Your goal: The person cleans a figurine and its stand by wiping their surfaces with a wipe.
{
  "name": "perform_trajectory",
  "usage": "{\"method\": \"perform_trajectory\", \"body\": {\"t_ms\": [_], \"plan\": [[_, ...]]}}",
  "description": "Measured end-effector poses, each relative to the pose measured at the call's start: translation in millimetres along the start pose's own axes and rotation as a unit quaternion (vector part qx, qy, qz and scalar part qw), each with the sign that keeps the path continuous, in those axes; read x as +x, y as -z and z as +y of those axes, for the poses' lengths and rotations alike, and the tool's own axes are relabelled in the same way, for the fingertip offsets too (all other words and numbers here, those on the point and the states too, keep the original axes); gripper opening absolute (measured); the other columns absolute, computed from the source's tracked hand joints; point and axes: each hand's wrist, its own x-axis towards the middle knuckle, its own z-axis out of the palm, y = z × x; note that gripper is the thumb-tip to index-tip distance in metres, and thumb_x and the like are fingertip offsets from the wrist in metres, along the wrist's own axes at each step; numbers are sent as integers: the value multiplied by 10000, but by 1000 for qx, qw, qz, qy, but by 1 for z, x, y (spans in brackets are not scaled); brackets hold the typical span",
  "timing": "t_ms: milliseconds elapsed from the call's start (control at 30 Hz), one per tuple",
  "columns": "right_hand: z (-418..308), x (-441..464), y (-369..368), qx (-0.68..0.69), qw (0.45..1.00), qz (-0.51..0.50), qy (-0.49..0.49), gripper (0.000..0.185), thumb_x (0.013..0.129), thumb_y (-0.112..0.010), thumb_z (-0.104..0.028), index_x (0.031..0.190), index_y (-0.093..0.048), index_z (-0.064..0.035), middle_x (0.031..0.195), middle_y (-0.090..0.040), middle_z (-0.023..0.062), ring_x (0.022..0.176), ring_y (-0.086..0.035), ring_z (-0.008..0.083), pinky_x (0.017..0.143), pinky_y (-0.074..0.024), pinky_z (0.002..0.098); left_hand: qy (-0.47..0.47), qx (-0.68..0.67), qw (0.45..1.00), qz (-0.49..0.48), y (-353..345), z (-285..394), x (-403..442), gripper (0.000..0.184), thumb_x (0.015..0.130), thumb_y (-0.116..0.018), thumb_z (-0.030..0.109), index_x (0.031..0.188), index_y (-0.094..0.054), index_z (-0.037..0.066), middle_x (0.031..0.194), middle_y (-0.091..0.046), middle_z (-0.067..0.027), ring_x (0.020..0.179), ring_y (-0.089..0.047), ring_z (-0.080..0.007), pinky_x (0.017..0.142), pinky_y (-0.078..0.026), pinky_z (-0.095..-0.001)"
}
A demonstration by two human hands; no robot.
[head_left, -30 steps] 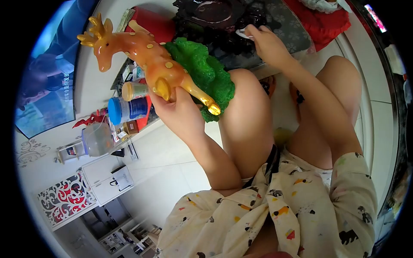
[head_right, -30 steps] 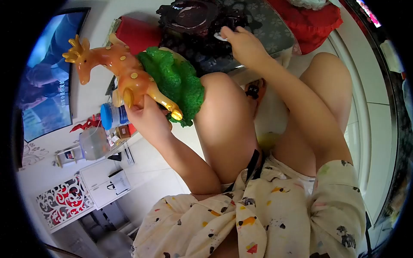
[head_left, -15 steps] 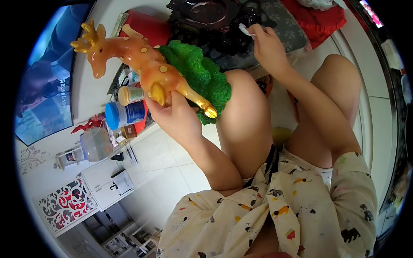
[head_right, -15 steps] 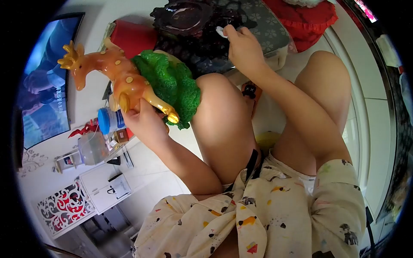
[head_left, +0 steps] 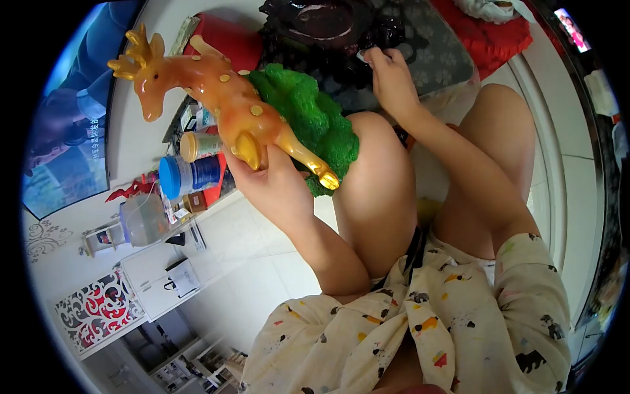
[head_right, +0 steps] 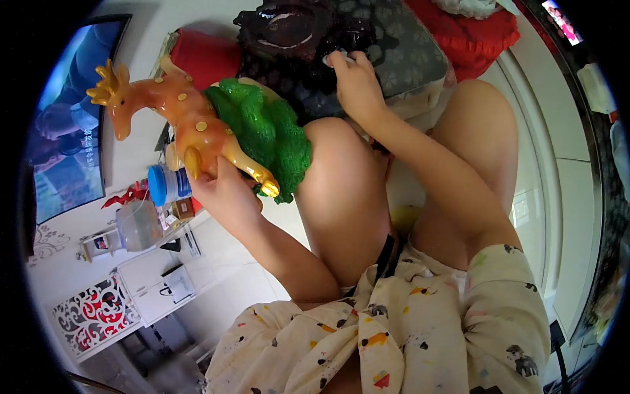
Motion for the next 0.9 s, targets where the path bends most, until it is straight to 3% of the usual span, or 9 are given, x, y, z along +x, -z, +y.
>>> {"method": "perform_trajectory", "body": {"t_ms": [100,133,167,233,267,400,633,900], "plan": [[-1,1,1,-27,998,-53,-14,387,751,-543,77,1104,-534,-82,1002,-638,152,1004,-517,413,863,-448,474,13,-15,1000,-14,2,3,-2,499,837,-456,-64,1335,-439,-36,1128,-597,-118,885,-600,-126,711,-493,-221],[-3,2,-1,-60,995,-69,-32,379,755,-538,48,1109,-536,-86,1050,-632,143,1039,-512,397,885,-439,464,-13,-32,999,-12,3,-8,2,494,835,-454,-64,1328,-436,-50,1141,-590,-123,945,-597,-150,797,-492,-246],[-2,3,0,-101,993,-60,28,322,795,-521,-12,1107,-540,-91,1039,-639,119,1034,-523,363,882,-439,447,-13,-29,999,-12,4,-9,4,495,834,-454,-65,1329,-435,-52,1145,-587,-124,961,-593,-153,819,-486,-253],[-11,7,6,-155,983,-99,29,283,822,-504,-67,1101,-545,-90,1049,-648,100,1015,-531,327,866,-440,428,-12,-21,1000,-15,5,-8,3,497,833,-454,-66,1330,-432,-55,1153,-582,-126,991,-584,-160,863,-475,-266],[-9,7,2,-194,976,-68,69,254,820,-518,-88,1071,-553,-98,991,-651,70,957,-541,293,809,-445,407,8,-12,1000,-15,6,-5,2,499,831,-453,-68,1329,-431,-54,1164,-574,-129,1000,-582,-167,870,-470,-266],[-14,11,0,-264,958,-80,81,171,811,-538,-125,981,-559,-128,869,-624,36,873,-546,252,722,-432,371,-8,-25,1000,-15,3,-3,1,498,821,-447,-74,1319,-442,-53,1174,-564,-130,1015,-573,-167,879,-461,-265],[-16,9,-14,-300,947,-34,111,158,797,-568,-141,951,-569,-107,859,-620,59,851,-537,241,703,-424,358,-12,-16,999,-25,3,-2,1,508,811,-435,-84,1317,-450,-40,1157,-571,-108,1000,-574,-155,858,-463,-253],[-20,8,-12,-323,940,-56,92,158,784,-579,-139,936,-567,-101,846,-615,60,830,-529,224,690,-407,342,-15,-35,999,-22,4,-5,2,503,815,-425,-104,1314,-451,-42,1172,-562,-113,1029,-569,-161,887,-460,-261]]}}
